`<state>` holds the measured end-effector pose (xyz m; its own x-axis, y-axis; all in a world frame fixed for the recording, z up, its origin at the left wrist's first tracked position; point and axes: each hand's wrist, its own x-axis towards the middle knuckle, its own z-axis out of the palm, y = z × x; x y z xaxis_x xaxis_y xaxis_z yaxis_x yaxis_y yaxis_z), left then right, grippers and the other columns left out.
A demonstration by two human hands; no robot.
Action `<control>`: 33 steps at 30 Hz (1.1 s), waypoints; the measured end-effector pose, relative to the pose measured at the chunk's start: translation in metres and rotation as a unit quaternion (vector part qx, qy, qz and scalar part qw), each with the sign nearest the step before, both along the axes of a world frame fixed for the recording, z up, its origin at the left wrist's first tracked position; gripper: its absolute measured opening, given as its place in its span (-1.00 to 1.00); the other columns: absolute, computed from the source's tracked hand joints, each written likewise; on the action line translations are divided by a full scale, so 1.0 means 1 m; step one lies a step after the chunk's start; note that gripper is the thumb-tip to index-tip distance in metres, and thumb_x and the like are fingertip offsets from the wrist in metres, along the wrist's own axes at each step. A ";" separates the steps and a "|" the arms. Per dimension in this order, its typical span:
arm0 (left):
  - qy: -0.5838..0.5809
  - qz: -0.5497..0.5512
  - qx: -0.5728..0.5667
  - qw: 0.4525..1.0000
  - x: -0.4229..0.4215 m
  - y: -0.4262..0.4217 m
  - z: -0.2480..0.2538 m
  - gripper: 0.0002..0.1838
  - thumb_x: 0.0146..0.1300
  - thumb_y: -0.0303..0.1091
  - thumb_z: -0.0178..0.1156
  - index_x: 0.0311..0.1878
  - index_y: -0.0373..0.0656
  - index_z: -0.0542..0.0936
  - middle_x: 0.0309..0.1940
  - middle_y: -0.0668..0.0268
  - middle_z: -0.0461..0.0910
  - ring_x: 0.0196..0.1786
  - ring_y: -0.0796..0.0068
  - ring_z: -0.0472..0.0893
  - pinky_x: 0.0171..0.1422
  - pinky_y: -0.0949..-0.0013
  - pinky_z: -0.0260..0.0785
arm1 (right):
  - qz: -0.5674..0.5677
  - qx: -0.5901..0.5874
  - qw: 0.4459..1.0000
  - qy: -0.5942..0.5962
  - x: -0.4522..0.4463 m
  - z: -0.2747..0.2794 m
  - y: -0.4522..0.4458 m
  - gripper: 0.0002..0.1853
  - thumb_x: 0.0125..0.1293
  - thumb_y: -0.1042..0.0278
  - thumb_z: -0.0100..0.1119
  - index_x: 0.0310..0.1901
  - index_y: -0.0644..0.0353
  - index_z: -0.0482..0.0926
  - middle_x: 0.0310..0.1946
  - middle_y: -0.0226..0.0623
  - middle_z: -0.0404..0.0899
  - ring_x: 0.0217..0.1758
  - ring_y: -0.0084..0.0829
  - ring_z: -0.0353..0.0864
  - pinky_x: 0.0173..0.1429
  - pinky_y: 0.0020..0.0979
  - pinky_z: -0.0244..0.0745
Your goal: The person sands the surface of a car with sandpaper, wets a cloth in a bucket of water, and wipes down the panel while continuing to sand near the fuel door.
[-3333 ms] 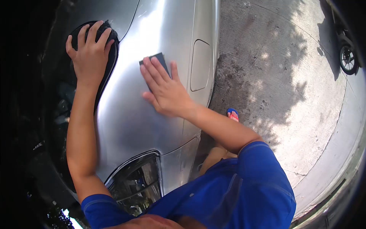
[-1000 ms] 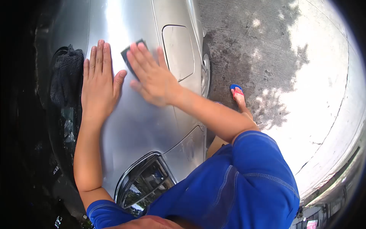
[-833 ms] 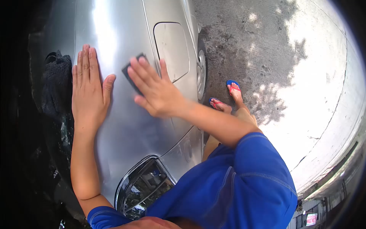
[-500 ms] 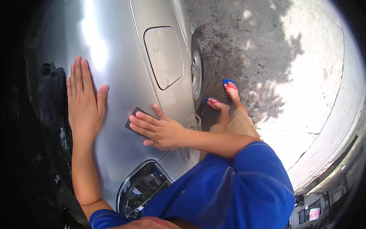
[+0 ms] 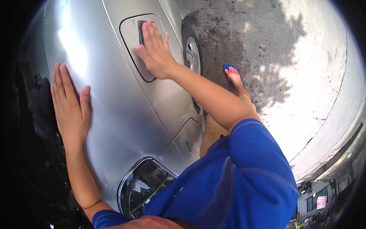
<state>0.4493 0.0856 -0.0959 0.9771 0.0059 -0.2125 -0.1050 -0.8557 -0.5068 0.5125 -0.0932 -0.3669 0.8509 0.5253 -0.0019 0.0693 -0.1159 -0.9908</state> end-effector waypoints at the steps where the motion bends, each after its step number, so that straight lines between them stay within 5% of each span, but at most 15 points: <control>1: -0.018 -0.006 0.006 1.000 0.003 0.000 -0.003 -0.13 0.74 0.22 -0.10 0.84 -0.19 0.03 0.84 0.08 0.05 0.86 0.02 0.06 0.91 -0.03 -0.13 | -0.010 0.009 1.000 0.027 0.052 -0.017 0.012 -0.10 0.78 -0.23 -0.41 0.82 0.26 -0.34 0.88 0.06 -0.43 0.93 0.11 -0.52 0.81 0.37 -0.60; 8: -0.035 -0.024 0.014 0.999 0.003 0.002 -0.006 -0.13 0.74 0.21 -0.07 0.82 -0.22 0.07 0.82 0.01 0.10 0.85 -0.04 0.09 0.89 -0.07 -0.09 | 0.049 0.032 0.993 -0.103 -0.053 0.031 -0.005 -0.09 0.77 -0.32 -0.51 0.83 0.24 -0.28 0.89 -0.03 -0.34 0.94 -0.01 -0.43 0.82 0.35 -0.59; 10: -0.029 -0.037 0.018 0.999 -0.001 0.003 -0.006 -0.13 0.74 0.21 -0.07 0.82 -0.24 0.08 0.82 0.04 0.12 0.84 -0.03 0.09 0.89 -0.06 -0.10 | -0.038 0.033 0.999 -0.010 0.020 -0.006 0.017 -0.08 0.75 -0.34 -0.44 0.83 0.20 -0.23 0.89 -0.04 -0.29 0.95 -0.06 -0.41 0.82 0.34 -0.54; 14: -0.065 -0.006 0.194 0.979 0.000 0.007 0.013 -0.16 0.56 0.46 0.09 0.76 0.30 0.33 0.79 0.21 0.22 0.85 0.05 0.09 0.81 -0.55 -0.28 | -0.094 0.018 0.995 0.020 0.062 -0.006 0.027 -0.11 0.76 -0.31 -0.43 0.84 0.15 -0.18 0.89 -0.08 -0.24 0.95 -0.11 -0.34 0.84 0.28 -0.53; 15: -0.210 -0.079 0.192 0.955 0.008 0.055 0.034 -0.17 0.50 0.59 0.04 0.74 0.56 0.32 0.81 0.27 0.18 0.88 0.06 0.01 0.68 -0.80 -0.33 | -0.101 0.017 0.995 0.017 0.067 -0.009 0.023 -0.13 0.77 -0.29 -0.43 0.84 0.15 -0.17 0.89 -0.10 -0.23 0.95 -0.12 -0.33 0.85 0.27 -0.53; 16: -0.228 -0.046 0.231 0.945 0.007 0.082 0.047 -0.13 0.48 0.62 0.04 0.74 0.53 0.33 0.82 0.27 0.15 0.87 -0.04 0.01 0.66 -0.85 -0.33 | -0.107 0.010 0.994 0.035 0.049 -0.009 0.019 -0.14 0.77 -0.27 -0.44 0.84 0.14 -0.16 0.89 -0.11 -0.23 0.95 -0.13 -0.31 0.85 0.25 -0.54; 18: -0.261 -0.010 0.197 0.945 0.003 0.100 0.047 -0.14 0.47 0.61 0.07 0.74 0.54 0.33 0.82 0.25 0.15 0.87 -0.06 0.00 0.67 -0.83 -0.33 | -0.113 0.010 0.992 0.060 0.032 -0.010 0.024 -0.16 0.78 -0.26 -0.46 0.84 0.13 -0.13 0.89 -0.14 -0.20 0.95 -0.14 -0.27 0.86 0.22 -0.53; 20: -0.256 -0.135 0.132 0.948 0.014 0.055 0.029 -0.15 0.50 0.57 0.09 0.75 0.52 0.33 0.81 0.23 0.15 0.87 -0.09 0.00 0.66 -0.84 -0.33 | -0.122 0.023 0.990 0.059 0.050 -0.014 0.032 -0.16 0.78 -0.26 -0.47 0.84 0.13 -0.11 0.89 -0.14 -0.19 0.95 -0.15 -0.25 0.86 0.21 -0.53; 22: -0.185 -0.147 0.105 0.966 0.025 0.011 0.020 -0.13 0.47 0.47 0.24 0.74 0.39 0.36 0.81 0.23 0.16 0.85 -0.13 0.03 0.79 -0.58 -0.22 | -0.123 0.026 0.990 0.059 0.069 -0.013 0.031 -0.17 0.79 -0.26 -0.48 0.84 0.14 -0.11 0.89 -0.12 -0.20 0.95 -0.16 -0.26 0.86 0.23 -0.53; 24: -0.123 -0.127 -0.040 0.983 0.033 -0.004 -0.006 -0.12 0.49 0.38 0.27 0.77 0.31 0.33 0.82 0.15 0.13 0.83 -0.20 0.07 0.81 -0.48 -0.15 | -0.115 0.024 0.990 0.077 0.061 -0.014 0.029 -0.17 0.79 -0.25 -0.49 0.84 0.15 -0.12 0.89 -0.10 -0.21 0.95 -0.17 -0.27 0.86 0.24 -0.53; 33: -0.092 -0.052 -0.001 0.994 0.044 0.000 -0.036 -0.09 0.53 0.35 0.19 0.82 0.29 0.19 0.83 -0.01 0.06 0.79 -0.45 0.06 0.79 -0.47 -0.07 | -0.075 0.028 0.995 0.057 0.048 -0.006 0.028 -0.14 0.78 -0.22 -0.51 0.82 0.30 -0.19 0.88 -0.01 -0.29 0.95 -0.06 -0.40 0.83 0.33 -0.54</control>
